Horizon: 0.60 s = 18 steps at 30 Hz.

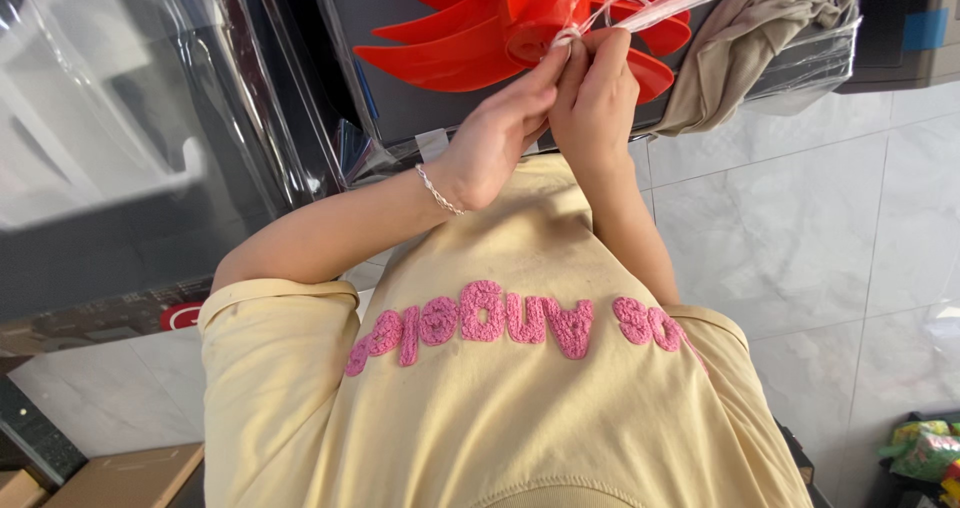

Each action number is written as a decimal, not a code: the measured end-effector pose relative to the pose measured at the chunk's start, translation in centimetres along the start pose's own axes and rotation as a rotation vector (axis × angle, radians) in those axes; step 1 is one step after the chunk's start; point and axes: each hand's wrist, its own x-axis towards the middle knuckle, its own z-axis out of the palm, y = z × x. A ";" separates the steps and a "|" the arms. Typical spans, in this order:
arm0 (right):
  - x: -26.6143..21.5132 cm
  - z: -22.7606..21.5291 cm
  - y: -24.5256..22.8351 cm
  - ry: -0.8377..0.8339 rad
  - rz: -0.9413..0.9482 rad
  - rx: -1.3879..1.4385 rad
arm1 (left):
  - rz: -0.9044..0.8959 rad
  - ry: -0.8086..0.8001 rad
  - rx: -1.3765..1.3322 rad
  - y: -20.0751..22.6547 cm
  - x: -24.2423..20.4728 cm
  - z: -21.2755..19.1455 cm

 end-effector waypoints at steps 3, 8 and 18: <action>1.1 -0.7 0.8 0.025 -0.050 -0.098 | -0.164 0.162 -0.110 1.4 -0.4 -1.2; 1.5 -1.7 0.5 -0.097 -0.227 -0.175 | -0.066 0.210 0.293 2.0 0.8 -3.5; 1.4 -1.3 1.2 -0.084 -0.185 -0.053 | 1.021 0.235 1.958 2.1 0.9 -2.5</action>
